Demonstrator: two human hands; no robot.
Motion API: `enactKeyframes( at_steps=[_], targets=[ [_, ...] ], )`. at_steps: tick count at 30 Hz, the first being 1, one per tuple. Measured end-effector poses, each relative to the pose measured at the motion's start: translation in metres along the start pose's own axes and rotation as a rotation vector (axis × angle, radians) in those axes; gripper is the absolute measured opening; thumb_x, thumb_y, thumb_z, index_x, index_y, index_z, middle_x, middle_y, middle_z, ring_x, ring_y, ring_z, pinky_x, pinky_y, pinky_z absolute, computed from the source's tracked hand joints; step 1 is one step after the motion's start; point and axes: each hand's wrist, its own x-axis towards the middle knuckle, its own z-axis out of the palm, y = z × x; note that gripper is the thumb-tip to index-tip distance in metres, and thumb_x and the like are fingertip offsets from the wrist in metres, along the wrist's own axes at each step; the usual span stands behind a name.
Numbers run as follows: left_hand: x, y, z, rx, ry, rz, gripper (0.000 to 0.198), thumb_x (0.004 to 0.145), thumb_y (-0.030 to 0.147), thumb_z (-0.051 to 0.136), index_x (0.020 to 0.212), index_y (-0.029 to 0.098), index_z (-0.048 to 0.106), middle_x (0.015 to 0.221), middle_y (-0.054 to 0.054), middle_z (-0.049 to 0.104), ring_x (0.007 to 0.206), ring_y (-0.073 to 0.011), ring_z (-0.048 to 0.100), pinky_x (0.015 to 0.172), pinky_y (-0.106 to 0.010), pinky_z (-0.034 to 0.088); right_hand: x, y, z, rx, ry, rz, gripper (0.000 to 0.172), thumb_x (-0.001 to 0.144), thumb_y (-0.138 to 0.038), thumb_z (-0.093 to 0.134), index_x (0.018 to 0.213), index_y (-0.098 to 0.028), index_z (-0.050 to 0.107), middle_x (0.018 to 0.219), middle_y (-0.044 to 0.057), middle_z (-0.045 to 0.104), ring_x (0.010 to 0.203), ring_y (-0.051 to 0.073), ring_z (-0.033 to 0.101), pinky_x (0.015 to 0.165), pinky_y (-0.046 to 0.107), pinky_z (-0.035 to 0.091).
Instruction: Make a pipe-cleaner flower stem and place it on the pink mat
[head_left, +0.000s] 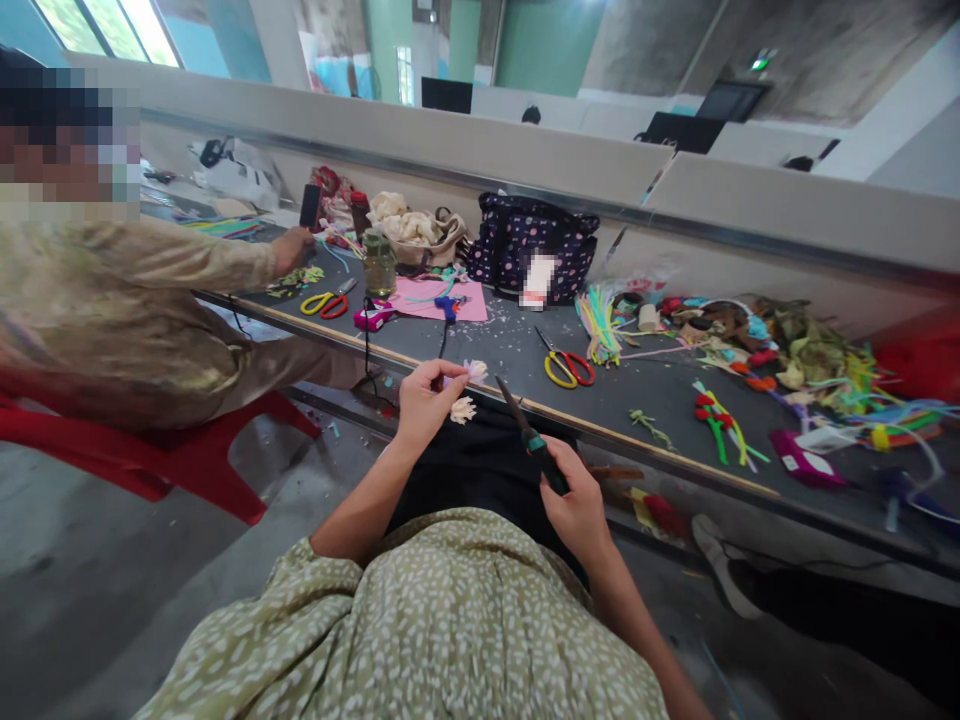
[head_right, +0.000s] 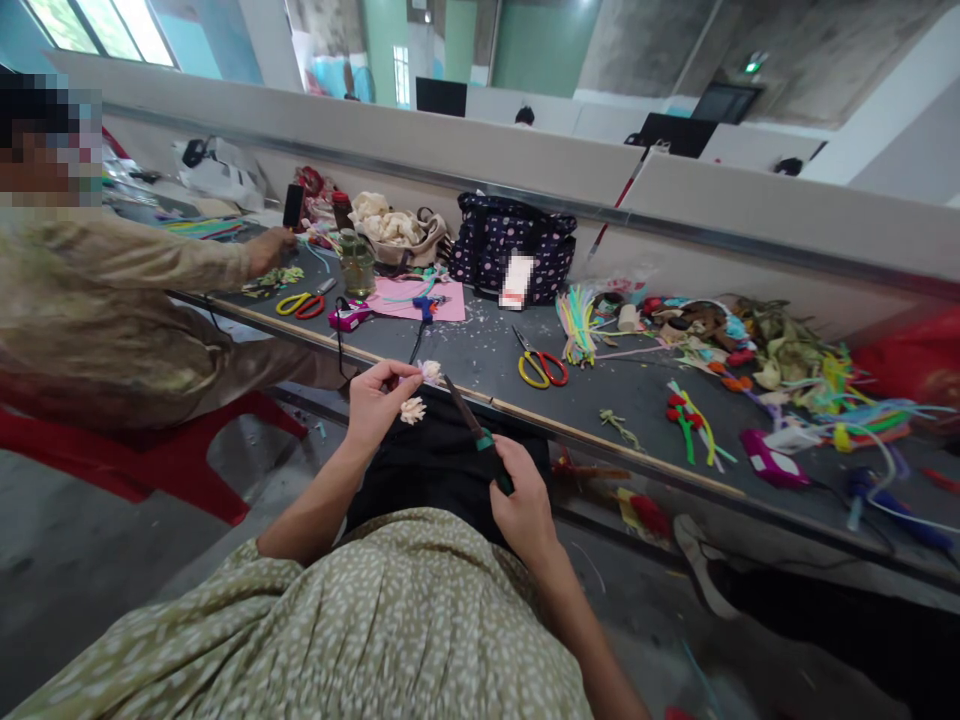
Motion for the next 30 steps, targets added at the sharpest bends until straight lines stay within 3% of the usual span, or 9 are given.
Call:
enactKeyframes(
  at_steps=[11, 24, 30],
  targets=[
    [-0.007, 0.005, 0.0054, 0.268, 0.029, 0.293, 0.005, 0.086, 0.023, 0.068, 0.082, 0.021, 0.071, 0.072, 0.001, 0.066, 0.065, -0.0137, 0.053, 0.065, -0.028, 0.043, 0.0067, -0.0092, 0.0019, -0.336, 0.025, -0.235, 0.052, 0.078, 0.0, 0.047, 0.126, -0.018, 0.059, 0.129, 0.019, 0.062, 0.119, 0.031, 0.059, 0.1, 0.052, 0.052],
    [-0.0081, 0.0062, 0.0033, 0.406, -0.025, 0.466, 0.008, 0.091, 0.022, 0.062, 0.087, 0.021, 0.069, 0.08, -0.002, 0.071, 0.076, -0.0172, 0.06, 0.074, -0.033, 0.047, 0.0057, -0.0094, 0.0022, -0.318, -0.002, -0.211, 0.052, 0.08, -0.001, 0.046, 0.128, -0.019, 0.055, 0.129, 0.018, 0.061, 0.118, 0.03, 0.058, 0.099, 0.052, 0.053],
    [-0.0083, 0.0075, 0.0027, 0.411, -0.03, 0.469, 0.009, 0.092, 0.022, 0.061, 0.087, 0.022, 0.068, 0.081, -0.002, 0.071, 0.076, -0.017, 0.061, 0.074, -0.032, 0.047, 0.004, -0.0073, 0.0025, -0.251, -0.009, -0.172, 0.05, 0.082, -0.003, 0.046, 0.126, -0.02, 0.058, 0.126, 0.016, 0.063, 0.117, 0.028, 0.06, 0.1, 0.049, 0.053]
  ],
)
